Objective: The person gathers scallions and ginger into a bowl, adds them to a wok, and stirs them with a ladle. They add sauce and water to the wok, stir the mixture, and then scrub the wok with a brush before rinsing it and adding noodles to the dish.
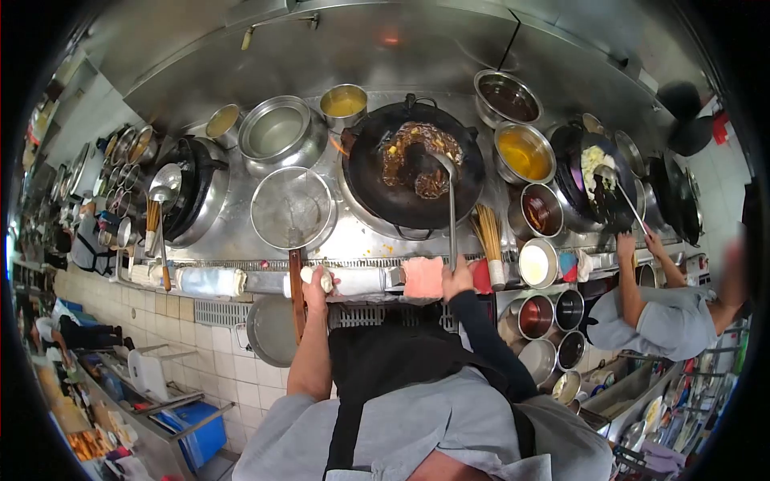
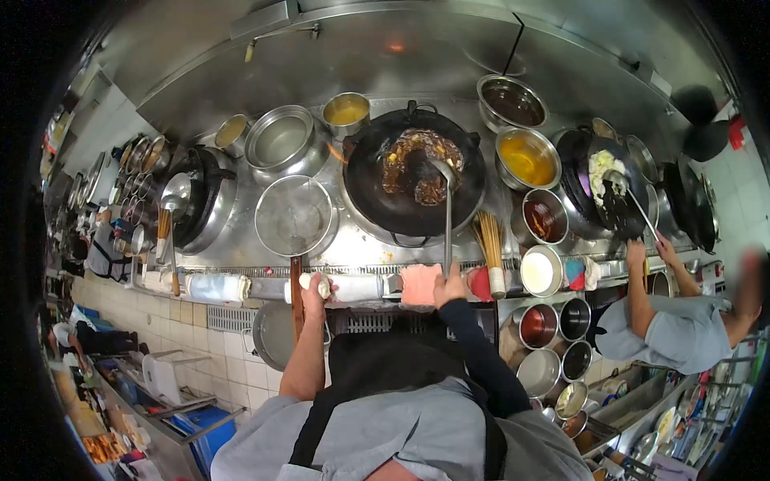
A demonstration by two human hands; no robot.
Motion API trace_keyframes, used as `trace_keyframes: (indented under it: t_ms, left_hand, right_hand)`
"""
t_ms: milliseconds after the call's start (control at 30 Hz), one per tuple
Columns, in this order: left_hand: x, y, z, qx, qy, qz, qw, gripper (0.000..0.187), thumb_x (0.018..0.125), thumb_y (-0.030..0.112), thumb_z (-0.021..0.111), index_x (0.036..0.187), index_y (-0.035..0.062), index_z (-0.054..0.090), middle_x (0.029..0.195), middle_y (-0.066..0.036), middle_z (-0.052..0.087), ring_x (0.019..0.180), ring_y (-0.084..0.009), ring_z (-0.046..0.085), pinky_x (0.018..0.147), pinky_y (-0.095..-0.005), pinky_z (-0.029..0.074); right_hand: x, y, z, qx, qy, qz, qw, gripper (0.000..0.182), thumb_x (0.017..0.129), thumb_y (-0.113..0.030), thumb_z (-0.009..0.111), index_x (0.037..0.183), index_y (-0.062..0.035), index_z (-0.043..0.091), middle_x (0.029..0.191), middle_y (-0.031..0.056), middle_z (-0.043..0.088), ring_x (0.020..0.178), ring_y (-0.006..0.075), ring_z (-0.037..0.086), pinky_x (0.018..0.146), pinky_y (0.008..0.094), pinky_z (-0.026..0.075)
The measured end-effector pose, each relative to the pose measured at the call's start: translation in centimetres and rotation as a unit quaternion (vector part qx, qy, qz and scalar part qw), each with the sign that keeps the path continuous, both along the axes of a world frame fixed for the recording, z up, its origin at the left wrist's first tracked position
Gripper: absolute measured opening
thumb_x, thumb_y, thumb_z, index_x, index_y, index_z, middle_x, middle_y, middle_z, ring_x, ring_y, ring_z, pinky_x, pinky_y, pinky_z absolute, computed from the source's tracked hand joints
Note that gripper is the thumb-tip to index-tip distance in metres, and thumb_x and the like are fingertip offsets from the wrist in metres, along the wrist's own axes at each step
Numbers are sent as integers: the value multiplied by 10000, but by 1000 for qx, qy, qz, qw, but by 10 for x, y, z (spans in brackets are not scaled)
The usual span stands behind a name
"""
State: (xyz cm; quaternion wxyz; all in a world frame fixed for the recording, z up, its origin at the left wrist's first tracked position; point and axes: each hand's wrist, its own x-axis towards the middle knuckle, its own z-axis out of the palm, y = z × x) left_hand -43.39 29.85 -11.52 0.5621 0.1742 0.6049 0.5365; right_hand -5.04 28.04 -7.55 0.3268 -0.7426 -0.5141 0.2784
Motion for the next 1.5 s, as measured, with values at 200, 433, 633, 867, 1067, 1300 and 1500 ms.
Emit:
trace_keyframes:
  t_ms: [200,433,633,867,1067,1300,1500]
  left_hand:
    - [4,-3,7,1,11,-15,1000,348,991,358,611,1016,12,633,829,-102,700,683,-222,734,423,-340,509]
    - [7,-4,10,3,10,6,1000,322,980,322,642,1044,6,629,818,-98,691,681,-244,734,462,-321,478]
    - [5,0,7,-10,17,-27,999,315,975,310,648,1060,9,607,794,-87,682,669,-227,729,429,-315,466]
    - [8,-5,8,11,25,-3,1000,288,979,292,660,1034,15,603,801,-101,688,645,-232,731,416,-298,463]
    - [7,1,6,6,28,-21,999,275,978,275,644,1006,2,621,786,-103,681,638,-244,728,401,-336,497]
    - [0,-4,-17,33,29,-25,999,290,975,294,652,1039,18,588,821,-110,675,645,-243,723,405,-343,498]
    - [5,-3,-2,19,36,-45,998,322,991,341,613,996,19,614,806,-86,683,657,-220,715,428,-310,487]
  right_hand:
    - [22,60,45,-140,643,-3,753,81,1008,-143,581,1012,-64,565,771,69,626,470,111,516,387,285,372]
    - [-36,-1,37,-75,269,-47,959,218,950,-184,583,1083,-11,586,833,203,662,704,343,651,612,439,508]
    - [5,74,68,-148,671,-24,726,106,982,-141,581,1043,-55,579,676,26,543,525,100,493,434,279,376]
    - [-59,6,79,-121,409,-81,901,160,955,-156,566,1059,-34,562,677,78,545,469,212,511,469,409,457]
    - [-4,88,36,-118,611,-1,783,106,982,-165,590,1037,-81,559,687,74,573,544,188,557,477,363,453]
    - [-57,12,71,-163,576,-18,801,178,971,-160,638,1090,-81,531,620,27,510,541,183,548,467,348,428]
    - [-34,68,11,-14,352,-15,936,264,987,-180,597,1176,-3,548,782,172,647,701,294,644,595,417,498]
